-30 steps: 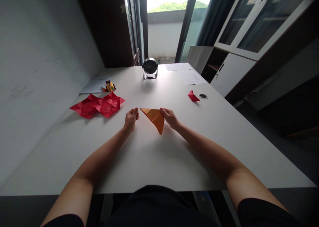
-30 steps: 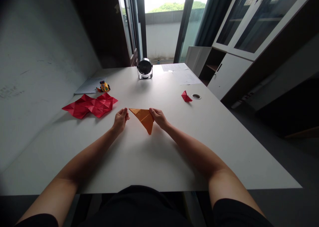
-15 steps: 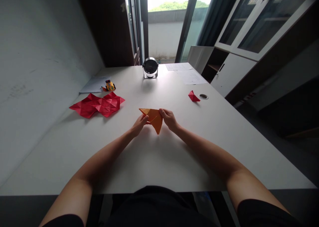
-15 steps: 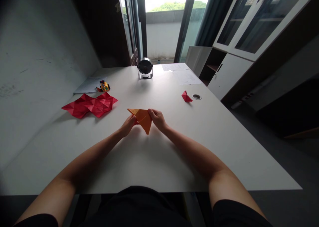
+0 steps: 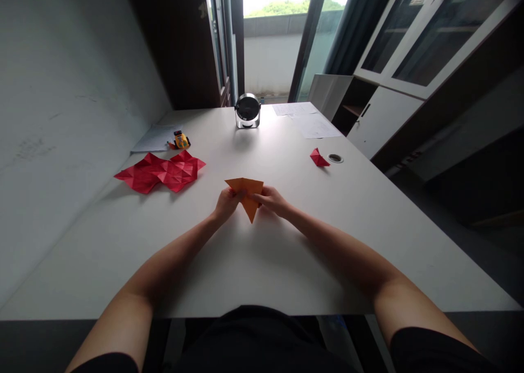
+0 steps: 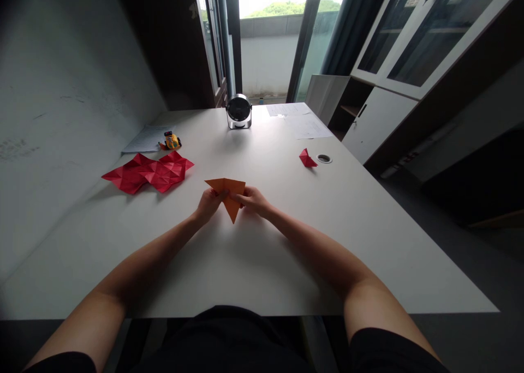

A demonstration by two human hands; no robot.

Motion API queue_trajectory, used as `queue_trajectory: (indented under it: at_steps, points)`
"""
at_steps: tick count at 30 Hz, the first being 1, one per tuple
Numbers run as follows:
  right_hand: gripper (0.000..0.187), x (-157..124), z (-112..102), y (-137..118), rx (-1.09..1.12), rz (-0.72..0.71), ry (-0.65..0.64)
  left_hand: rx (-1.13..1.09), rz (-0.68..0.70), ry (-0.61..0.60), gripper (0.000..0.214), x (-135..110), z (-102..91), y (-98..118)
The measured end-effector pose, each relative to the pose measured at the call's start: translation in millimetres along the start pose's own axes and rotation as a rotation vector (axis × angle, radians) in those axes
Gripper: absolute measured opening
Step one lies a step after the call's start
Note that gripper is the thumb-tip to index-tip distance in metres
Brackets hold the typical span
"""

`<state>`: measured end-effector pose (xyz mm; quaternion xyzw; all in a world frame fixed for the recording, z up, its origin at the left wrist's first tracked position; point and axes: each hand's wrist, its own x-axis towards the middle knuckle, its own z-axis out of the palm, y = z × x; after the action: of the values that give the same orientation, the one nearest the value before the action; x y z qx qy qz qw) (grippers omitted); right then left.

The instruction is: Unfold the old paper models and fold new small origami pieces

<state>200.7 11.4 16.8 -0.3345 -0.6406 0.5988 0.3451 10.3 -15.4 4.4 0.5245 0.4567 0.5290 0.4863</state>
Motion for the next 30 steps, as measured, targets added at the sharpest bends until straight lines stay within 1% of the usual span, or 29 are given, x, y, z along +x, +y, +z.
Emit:
queue_trajectory:
  at_steps: [3,6,8,10,13,15,18,20,25,28,30]
  points:
    - [0.042,-2,1,3,-0.079,0.075,-0.106,0.058,0.059,0.104,0.034,2,-2.8,-2]
    - [0.038,-3,3,2,-0.137,0.062,-0.204,0.088,0.111,0.177,0.032,3,-5.1,-4]
    - [0.034,-4,3,1,-0.143,0.017,-0.202,0.112,0.13,0.192,0.031,3,-6.0,-5]
    - [0.031,-3,2,0,-0.141,-0.013,-0.159,0.138,0.132,0.196,0.031,3,-6.6,-6]
    - [0.03,-2,1,0,-0.13,-0.02,-0.11,0.152,0.129,0.206,0.03,3,-7.6,-7]
    - [0.036,-3,1,-1,-0.093,-0.004,-0.108,0.167,0.14,0.233,0.029,4,-8.7,-8]
    - [0.057,-3,3,-4,-0.018,0.03,-0.151,0.196,0.156,0.272,0.029,6,-11.3,-8]
    - [0.066,-4,4,-6,0.017,0.043,-0.18,0.202,0.163,0.287,0.03,7,-13.0,-8]
    - [0.072,-2,4,-7,0.013,0.075,-0.165,0.211,0.166,0.317,0.032,10,-15.5,-10]
    - [0.077,-1,3,-4,-0.011,0.085,-0.134,0.196,0.149,0.344,0.033,12,-17.6,-13]
    - [0.076,0,1,-1,-0.048,0.073,-0.117,0.198,0.137,0.358,0.033,14,-19.9,-15]
